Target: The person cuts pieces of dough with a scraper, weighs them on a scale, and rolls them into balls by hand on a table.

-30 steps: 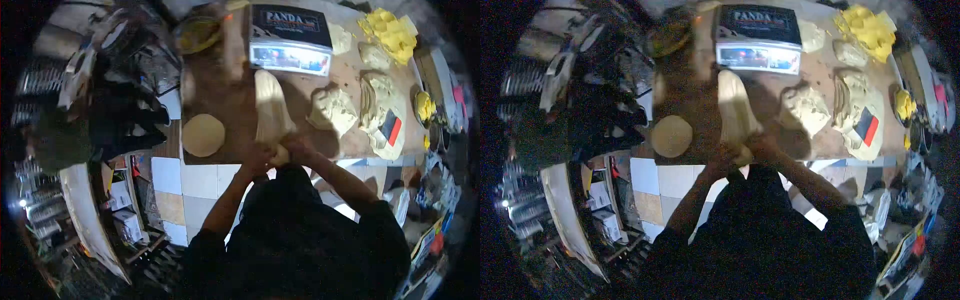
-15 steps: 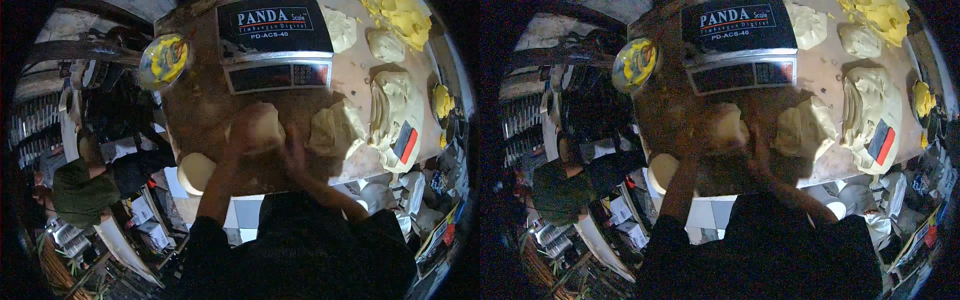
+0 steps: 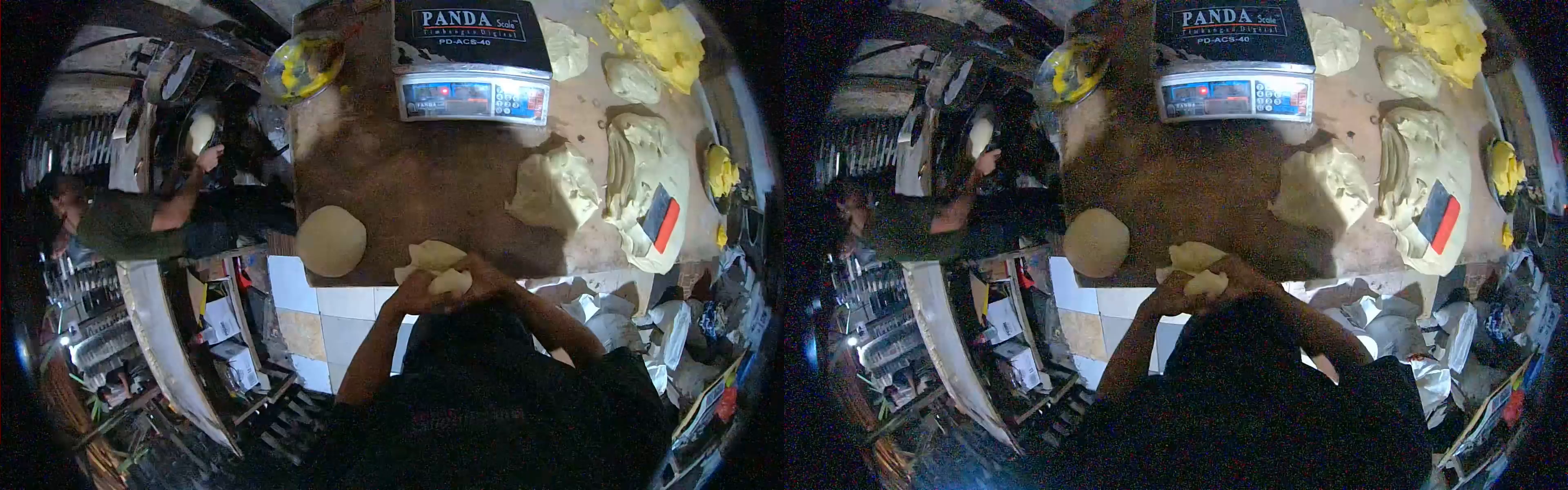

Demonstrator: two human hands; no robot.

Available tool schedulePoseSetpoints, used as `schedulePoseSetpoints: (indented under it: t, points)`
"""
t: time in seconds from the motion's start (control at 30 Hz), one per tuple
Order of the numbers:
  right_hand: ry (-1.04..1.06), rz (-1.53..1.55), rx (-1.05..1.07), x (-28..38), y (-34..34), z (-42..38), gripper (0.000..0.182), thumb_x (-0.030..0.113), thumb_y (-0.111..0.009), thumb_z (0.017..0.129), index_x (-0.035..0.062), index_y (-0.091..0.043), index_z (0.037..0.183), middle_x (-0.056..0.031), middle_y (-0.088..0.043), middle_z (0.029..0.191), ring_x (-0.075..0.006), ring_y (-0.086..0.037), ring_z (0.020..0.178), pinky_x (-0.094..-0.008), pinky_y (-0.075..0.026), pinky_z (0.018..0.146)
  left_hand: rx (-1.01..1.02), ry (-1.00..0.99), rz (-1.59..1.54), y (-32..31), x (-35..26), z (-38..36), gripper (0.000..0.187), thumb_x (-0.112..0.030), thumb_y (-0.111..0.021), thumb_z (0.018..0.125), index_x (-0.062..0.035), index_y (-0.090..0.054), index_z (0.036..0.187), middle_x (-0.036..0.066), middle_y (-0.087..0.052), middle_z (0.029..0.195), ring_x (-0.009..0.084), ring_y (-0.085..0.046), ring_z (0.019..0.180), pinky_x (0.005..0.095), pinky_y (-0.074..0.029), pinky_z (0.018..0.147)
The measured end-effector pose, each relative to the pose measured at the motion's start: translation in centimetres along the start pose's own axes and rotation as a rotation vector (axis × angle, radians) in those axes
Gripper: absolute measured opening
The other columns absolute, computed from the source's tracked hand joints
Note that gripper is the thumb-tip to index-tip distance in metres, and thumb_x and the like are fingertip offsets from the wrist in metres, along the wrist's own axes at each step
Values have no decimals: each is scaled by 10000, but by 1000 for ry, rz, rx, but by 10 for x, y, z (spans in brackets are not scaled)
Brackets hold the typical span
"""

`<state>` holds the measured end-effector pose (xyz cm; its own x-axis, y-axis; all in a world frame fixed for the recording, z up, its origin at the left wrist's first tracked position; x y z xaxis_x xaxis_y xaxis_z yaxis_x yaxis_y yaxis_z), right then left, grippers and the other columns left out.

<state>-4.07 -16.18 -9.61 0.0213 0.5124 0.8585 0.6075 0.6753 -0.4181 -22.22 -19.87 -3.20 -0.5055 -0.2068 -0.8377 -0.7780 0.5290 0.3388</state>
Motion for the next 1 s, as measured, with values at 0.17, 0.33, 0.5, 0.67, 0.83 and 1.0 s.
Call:
schedulePoseSetpoints:
  t: [0.17, 0.33, 0.5, 0.67, 0.83, 1.0]
  points:
    - [221, -635, 46, 187, -30, 16, 588, 376, -834, 658, 12, -633, 1074, -149, -644, 1024, -307, -623, 983, -412, -494, 887, -34, 191, -48, 96, -132, -20, 579, -403, -777, 743, -78, -605, 1191, 132, -628, 1178, 283, -585, 1075, 374, -460, 947]
    - [457, -769, -90, 168, -29, 7, 581, 454, -819, 636, 34, -669, 1009, -159, -656, 960, -317, -641, 937, -411, -494, 850, -133, -335, 365, 91, -131, -13, 593, -397, -811, 693, -80, -632, 1162, 139, -639, 1168, 305, -580, 1095, 424, -440, 982]
    - [38, -1054, 26, 88, -19, -34, 582, 535, -709, 755, 22, -674, 1028, -197, -660, 1038, -363, -633, 990, -447, -481, 877, 146, -131, 371, -18, -7, 11, 649, -575, -757, 694, -101, -671, 1130, 184, -636, 1150, 347, -574, 1127, 512, -413, 973]
    - [-215, -1023, -318, 133, 60, 46, 599, 547, -663, 809, 5, -623, 1063, -216, -654, 1022, -382, -627, 986, -462, -475, 880, -438, 1, -58, 84, 1, 97, 469, -365, -702, 850, -46, -617, 1183, 154, -671, 984, 275, -633, 905, 398, -508, 824]
    - [-46, -958, -818, 174, 124, 108, 509, 415, -550, 940, -1, -513, 1231, -236, -607, 1097, -359, -594, 1018, -454, -465, 903, -327, 339, 344, 185, -55, 187, 560, -451, -648, 881, -63, -553, 1274, 188, -632, 1142, 309, -653, 926, 437, -530, 784]
    - [322, -341, -965, 124, 69, 50, 450, 197, -597, 926, -13, -460, 1299, -200, -518, 1283, -309, -518, 1163, -432, -429, 975, -186, 138, 278, 140, -78, 199, 880, -669, -727, 664, -70, -552, 1283, 201, -590, 1238, 346, -644, 1018, 469, -522, 872]
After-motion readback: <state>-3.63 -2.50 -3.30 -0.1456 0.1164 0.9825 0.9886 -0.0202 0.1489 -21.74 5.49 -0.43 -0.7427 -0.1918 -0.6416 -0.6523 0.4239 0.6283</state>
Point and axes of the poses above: each hand's wrist, its own z-axis towards the middle knuckle, its own y-axis out of the back of the hand, x = y × z, the point moved 3 cm from there along z, towards the middle knuckle
